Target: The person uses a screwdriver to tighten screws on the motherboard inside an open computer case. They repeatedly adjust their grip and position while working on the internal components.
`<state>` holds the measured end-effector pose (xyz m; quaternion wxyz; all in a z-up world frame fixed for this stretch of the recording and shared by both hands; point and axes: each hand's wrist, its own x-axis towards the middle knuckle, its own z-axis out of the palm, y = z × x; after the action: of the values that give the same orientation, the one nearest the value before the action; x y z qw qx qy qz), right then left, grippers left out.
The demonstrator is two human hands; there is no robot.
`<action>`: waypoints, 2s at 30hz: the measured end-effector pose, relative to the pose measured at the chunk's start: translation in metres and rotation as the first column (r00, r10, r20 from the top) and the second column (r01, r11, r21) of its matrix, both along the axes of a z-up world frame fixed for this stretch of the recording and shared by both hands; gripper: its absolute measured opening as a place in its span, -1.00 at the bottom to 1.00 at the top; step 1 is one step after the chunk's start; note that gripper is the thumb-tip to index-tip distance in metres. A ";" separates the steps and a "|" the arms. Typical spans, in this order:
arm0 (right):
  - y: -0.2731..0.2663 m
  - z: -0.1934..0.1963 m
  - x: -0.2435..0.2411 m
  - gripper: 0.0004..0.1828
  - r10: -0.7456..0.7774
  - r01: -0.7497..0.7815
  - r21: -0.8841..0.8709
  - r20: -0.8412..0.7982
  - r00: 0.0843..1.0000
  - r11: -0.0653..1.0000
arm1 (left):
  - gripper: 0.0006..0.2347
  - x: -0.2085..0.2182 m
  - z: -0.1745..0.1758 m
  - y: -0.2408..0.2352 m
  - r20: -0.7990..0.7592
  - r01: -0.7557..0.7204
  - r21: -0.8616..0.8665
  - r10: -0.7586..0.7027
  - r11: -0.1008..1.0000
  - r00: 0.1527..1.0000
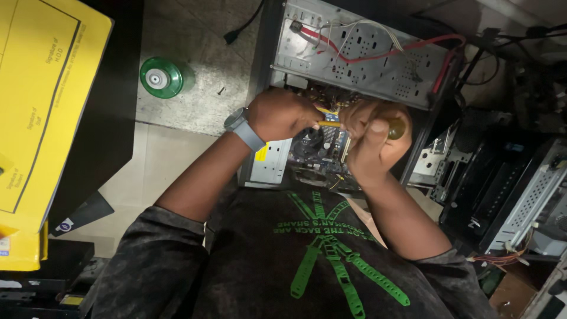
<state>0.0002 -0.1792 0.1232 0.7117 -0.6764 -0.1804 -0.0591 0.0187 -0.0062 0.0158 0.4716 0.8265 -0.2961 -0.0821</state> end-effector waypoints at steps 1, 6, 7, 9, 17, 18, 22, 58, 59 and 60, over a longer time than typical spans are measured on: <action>0.000 0.000 0.000 -0.56 0.002 -0.002 -0.002 -0.007 1.000 1.000 | -0.91 0.000 0.000 0.000 -0.007 0.006 -0.002 -0.006 1.000 1.000; -0.001 -0.001 -0.003 -0.54 0.025 -0.024 0.040 -0.022 0.999 0.999 | -0.92 0.001 -0.003 0.001 -0.077 0.042 -0.024 -0.044 0.999 0.996; -0.001 -0.002 -0.004 -0.54 0.028 -0.027 0.047 -0.013 1.000 0.999 | -0.92 0.002 -0.003 0.001 -0.069 0.050 -0.037 -0.052 0.998 0.996; -0.003 -0.005 -0.006 -0.53 0.031 -0.031 0.060 -0.009 0.999 0.998 | -0.92 0.001 -0.005 0.001 -0.039 0.062 -0.048 -0.064 0.997 0.997; -0.016 -0.021 -0.021 -0.58 0.072 -0.074 0.071 0.033 0.997 0.995 | -0.89 0.003 -0.004 0.001 -0.022 0.136 -0.033 -0.137 0.990 0.990; -0.018 -0.024 -0.024 -0.59 0.071 -0.075 0.067 0.062 0.996 0.995 | -0.89 0.003 -0.003 0.002 -0.016 0.141 -0.043 -0.142 0.989 0.990; -0.015 -0.037 -0.040 -0.61 0.049 -0.068 0.096 0.186 0.981 0.993 | -0.89 0.003 0.001 0.008 -0.080 0.169 -0.034 -0.171 0.985 0.982; -0.011 -0.033 -0.031 -0.56 -0.024 0.013 0.174 0.064 0.998 0.985 | -0.81 0.009 0.007 0.005 -0.094 0.187 -0.063 -0.192 0.980 0.977; -0.012 -0.034 -0.030 -0.56 -0.022 0.008 0.182 0.072 0.997 0.983 | -0.82 0.009 0.007 0.005 -0.100 0.178 -0.042 -0.181 0.983 0.978; -0.012 -0.034 -0.031 -0.56 0.000 -0.009 0.178 0.051 0.999 0.984 | -0.82 0.008 0.007 0.005 -0.112 0.168 -0.029 -0.171 0.985 0.979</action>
<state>-0.0305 -0.1913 0.0893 0.7647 -0.6078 -0.1939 -0.0906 0.0268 -0.0014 0.0233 0.4870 0.7877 -0.3388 -0.1661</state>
